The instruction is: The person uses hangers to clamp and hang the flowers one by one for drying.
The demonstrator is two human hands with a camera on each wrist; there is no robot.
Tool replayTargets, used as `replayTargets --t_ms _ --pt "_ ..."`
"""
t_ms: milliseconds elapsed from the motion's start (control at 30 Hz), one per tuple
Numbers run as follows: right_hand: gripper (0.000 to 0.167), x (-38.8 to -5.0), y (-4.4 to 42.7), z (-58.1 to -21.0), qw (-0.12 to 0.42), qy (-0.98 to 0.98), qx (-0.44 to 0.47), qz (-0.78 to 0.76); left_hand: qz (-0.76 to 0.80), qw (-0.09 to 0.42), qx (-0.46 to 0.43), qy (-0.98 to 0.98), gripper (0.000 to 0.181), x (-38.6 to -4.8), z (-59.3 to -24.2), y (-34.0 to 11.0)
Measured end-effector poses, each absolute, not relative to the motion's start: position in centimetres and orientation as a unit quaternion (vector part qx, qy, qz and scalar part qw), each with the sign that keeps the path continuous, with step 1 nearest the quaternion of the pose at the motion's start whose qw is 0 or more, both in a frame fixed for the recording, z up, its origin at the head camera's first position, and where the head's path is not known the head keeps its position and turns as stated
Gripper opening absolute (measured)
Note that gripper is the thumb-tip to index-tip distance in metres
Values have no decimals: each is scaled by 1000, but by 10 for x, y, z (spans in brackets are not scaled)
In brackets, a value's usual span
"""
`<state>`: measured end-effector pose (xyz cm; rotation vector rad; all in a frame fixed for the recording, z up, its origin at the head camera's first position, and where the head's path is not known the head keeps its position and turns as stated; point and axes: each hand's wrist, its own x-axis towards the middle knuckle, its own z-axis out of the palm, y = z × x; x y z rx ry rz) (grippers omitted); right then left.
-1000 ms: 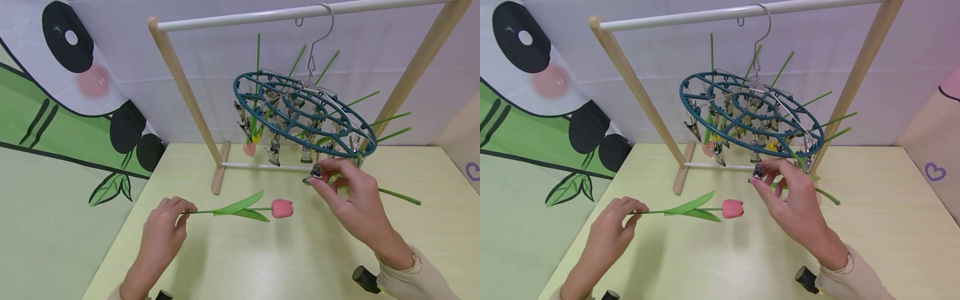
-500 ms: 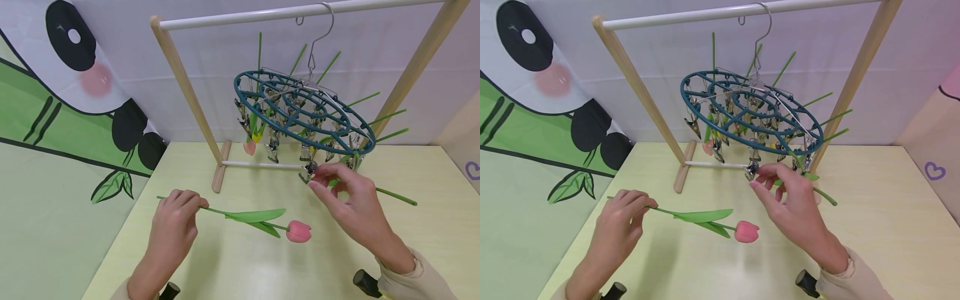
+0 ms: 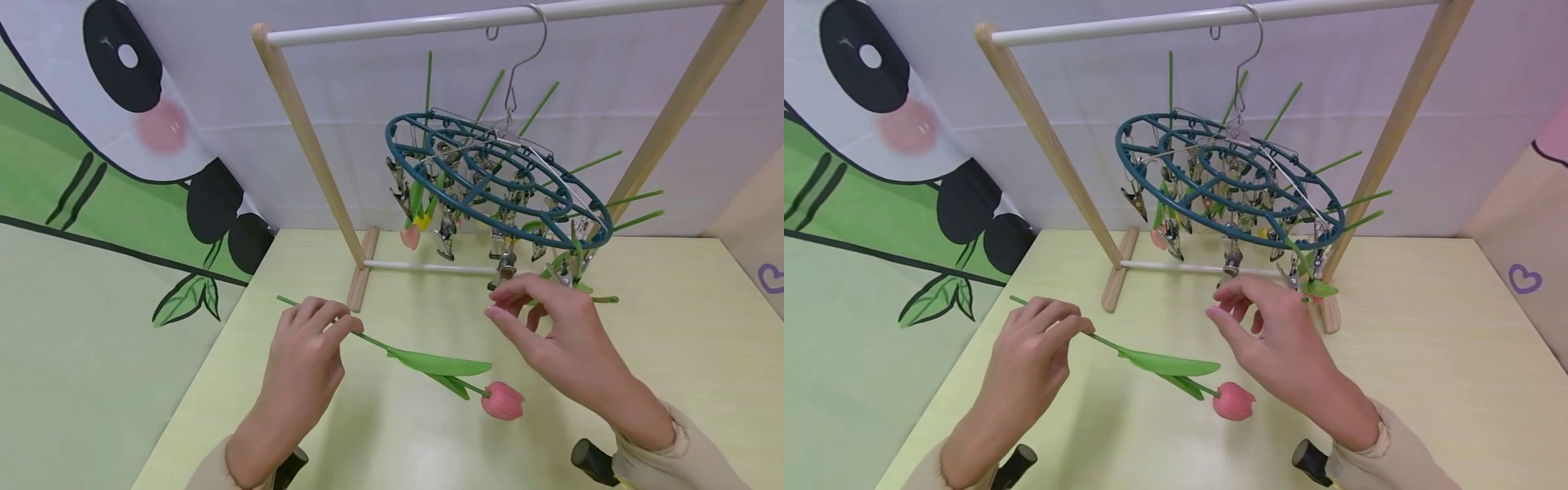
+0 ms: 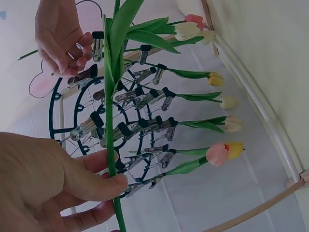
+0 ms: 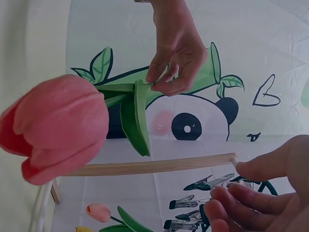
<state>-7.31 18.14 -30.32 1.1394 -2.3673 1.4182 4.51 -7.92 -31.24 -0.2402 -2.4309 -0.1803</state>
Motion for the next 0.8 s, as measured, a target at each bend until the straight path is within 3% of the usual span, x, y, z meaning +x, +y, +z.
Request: replayTargets --t_ms 267,800 --pt "18 -73 170 -301 61 -772 425 468 -32 344 -119 -931 45 42 -306 -70" --pt "11 -71 143 -304 -72 -762 471 438 40 320 -170 -931 26 34 -291 -46"
